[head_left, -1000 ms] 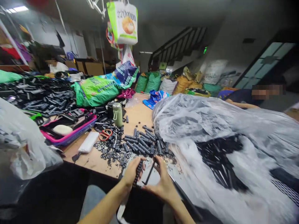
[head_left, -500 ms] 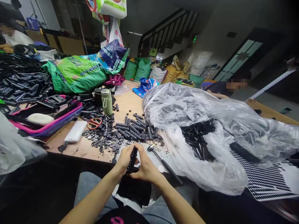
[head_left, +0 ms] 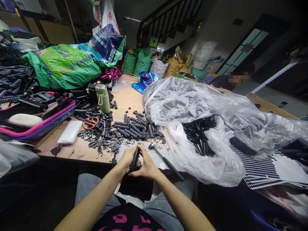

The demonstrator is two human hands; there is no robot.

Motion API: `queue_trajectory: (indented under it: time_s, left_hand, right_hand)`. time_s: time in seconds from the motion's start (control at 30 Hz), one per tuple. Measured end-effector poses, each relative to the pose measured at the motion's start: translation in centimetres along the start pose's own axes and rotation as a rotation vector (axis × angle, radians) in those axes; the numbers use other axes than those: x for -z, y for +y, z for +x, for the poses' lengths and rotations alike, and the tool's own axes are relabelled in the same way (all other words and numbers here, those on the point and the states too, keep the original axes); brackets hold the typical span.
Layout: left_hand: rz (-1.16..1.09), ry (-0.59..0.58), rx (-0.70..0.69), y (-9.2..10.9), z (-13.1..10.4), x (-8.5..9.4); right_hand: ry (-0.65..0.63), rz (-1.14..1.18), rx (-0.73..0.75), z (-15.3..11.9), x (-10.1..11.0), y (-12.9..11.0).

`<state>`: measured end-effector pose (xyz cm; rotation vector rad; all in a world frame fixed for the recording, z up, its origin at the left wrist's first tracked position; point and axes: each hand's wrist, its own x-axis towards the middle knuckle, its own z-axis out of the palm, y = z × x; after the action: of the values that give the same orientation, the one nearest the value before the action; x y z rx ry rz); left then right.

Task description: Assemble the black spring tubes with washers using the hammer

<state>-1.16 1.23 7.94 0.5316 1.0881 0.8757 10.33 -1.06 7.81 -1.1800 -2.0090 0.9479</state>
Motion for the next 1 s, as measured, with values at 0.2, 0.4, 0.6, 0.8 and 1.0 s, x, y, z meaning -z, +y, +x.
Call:
queue_trajectory:
  time_s: [0.2, 0.4, 0.6, 0.8, 1.0]
  left_hand:
    - [0.036, 0.034, 0.073, -0.6, 0.9, 0.3]
    - [0.57, -0.044, -0.355, -3.2, 1.8, 0.8]
    - [1.339, -0.072, -0.853, -5.8, 3.4, 2.0]
    - [1.699, -0.208, -1.09, -4.8, 3.4, 3.3]
    - [1.83, -0.121, -1.153, -5.0, 2.6, 3.1]
  right_hand:
    - [-0.018, 0.03, -0.043, -0.1, -0.5, 0.8]
    - [0.157, -0.17, -0.108, -1.0, -2.0, 3.4]
    - [0.168, -0.469, -0.152, -2.5, -0.2, 5.9]
    - [0.26, -0.889, -0.532, -5.6, 5.4, 7.6]
    - [0.272, -0.457, -0.5, -6.9, 5.7, 3.8]
